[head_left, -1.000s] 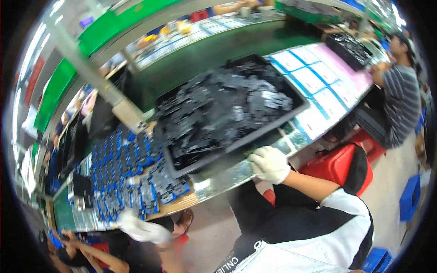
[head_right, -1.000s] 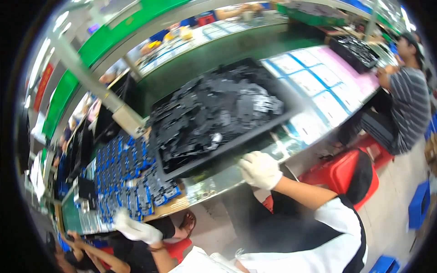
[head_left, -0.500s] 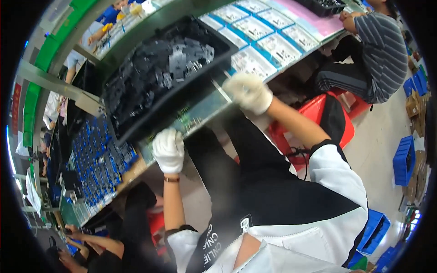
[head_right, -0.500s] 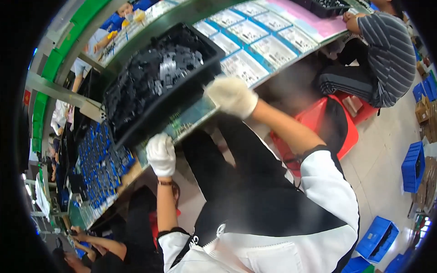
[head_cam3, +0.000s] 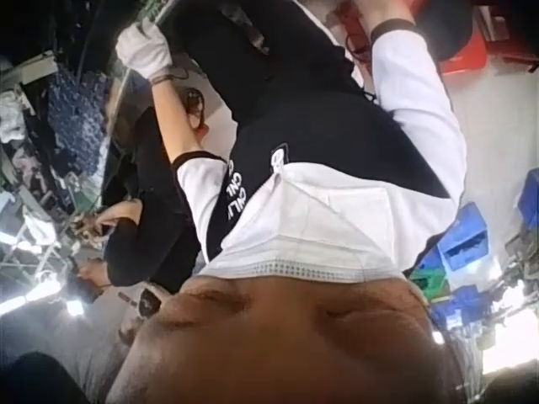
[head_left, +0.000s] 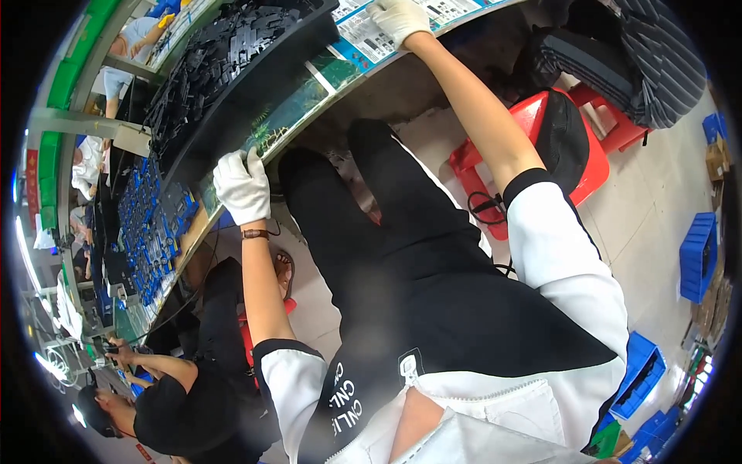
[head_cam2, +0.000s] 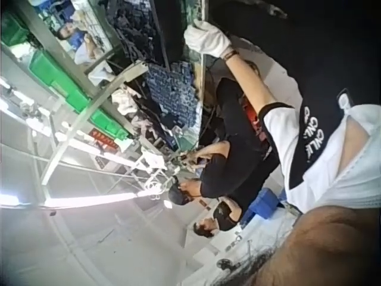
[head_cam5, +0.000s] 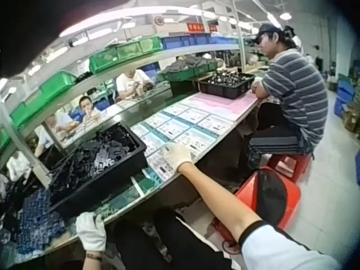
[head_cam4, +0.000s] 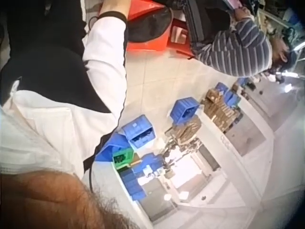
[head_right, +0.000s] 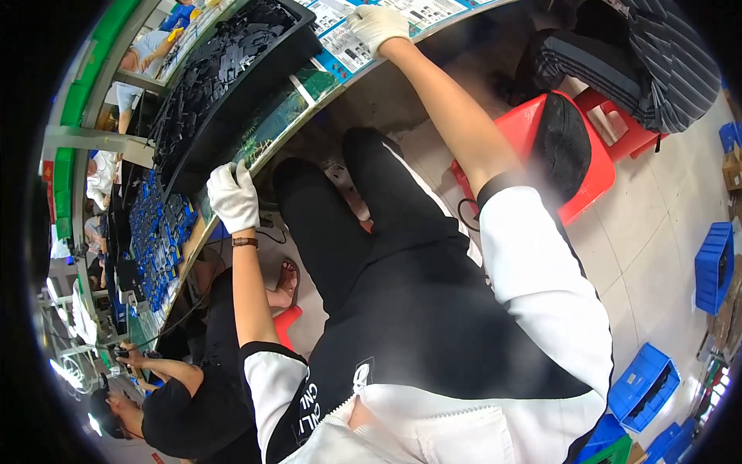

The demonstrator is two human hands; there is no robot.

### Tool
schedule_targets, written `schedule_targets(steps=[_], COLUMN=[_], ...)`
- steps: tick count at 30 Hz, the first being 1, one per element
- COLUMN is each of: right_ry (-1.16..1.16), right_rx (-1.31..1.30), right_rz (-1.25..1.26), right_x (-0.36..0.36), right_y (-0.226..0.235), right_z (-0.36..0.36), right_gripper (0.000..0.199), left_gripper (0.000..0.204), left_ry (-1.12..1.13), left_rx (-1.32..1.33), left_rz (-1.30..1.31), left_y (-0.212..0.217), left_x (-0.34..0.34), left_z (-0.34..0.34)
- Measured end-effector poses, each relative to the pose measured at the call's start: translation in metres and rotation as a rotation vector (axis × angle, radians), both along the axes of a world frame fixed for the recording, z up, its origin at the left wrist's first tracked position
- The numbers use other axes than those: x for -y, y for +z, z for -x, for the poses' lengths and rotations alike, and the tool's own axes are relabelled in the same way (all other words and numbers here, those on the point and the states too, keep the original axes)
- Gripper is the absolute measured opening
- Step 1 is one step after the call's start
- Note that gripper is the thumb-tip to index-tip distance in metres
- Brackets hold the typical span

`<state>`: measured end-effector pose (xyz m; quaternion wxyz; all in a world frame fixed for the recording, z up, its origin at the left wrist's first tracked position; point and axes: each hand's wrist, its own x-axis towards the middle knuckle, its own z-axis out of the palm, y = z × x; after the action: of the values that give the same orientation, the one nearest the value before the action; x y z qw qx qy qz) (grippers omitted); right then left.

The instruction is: The person assembles toy cars by taking plastic chassis pieces from a tray and snapping them onto toy car bodies by hand.

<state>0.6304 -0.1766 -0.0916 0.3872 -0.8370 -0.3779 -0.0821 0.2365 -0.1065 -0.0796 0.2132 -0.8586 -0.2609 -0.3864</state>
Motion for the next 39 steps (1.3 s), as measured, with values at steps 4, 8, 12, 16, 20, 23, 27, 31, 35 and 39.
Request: schedule_targets(steps=[4,8,12,16,20,23,27,31,35,39], right_ry=[0.027,0.03,0.036,0.046,0.061,0.07,0.078,0.066,0.091,0.07], right_rx=[-0.083,-0.057,-0.007,-0.004,0.009,-0.011,-0.063,-0.086,-0.127,-0.064], right_rz=[0.03,0.067,0.049,0.044,0.086,0.071,0.051,0.09,0.108,0.044], right_x=[0.003,0.008,0.009,0.008,0.007,0.007,0.006,0.008,0.007,0.007], right_y=[0.004,0.007,0.01,0.008,0.009,0.012,0.013,0.013,0.021,0.009], right_z=[0.007,0.01,0.01,0.007,-0.002,0.005,0.0,0.002,0.004,-0.009], right_gripper=[0.034,0.033,0.033,0.034,0.036,0.035,0.034,0.029,0.03,0.031], left_gripper=[0.021,0.036,0.043,0.045,0.045,0.043,0.047,0.056,0.052,0.054], left_ry=[-0.055,-0.12,-0.104,-0.091,-0.07,-0.1,-0.03,-0.019,-0.035,-0.078], left_rx=[0.057,0.236,0.313,0.364,0.313,0.293,0.344,0.447,0.401,0.415], left_rz=[0.144,0.56,0.744,0.857,0.852,0.836,0.952,0.959,0.884,0.799], left_y=[0.0,0.002,0.004,0.009,0.01,0.011,0.016,0.01,0.005,0.008], left_x=[-0.015,-0.021,-0.027,-0.024,-0.027,-0.027,-0.021,-0.025,-0.031,-0.024], left_z=[0.013,0.014,0.016,0.013,0.009,0.013,0.009,0.007,0.015,-0.001])
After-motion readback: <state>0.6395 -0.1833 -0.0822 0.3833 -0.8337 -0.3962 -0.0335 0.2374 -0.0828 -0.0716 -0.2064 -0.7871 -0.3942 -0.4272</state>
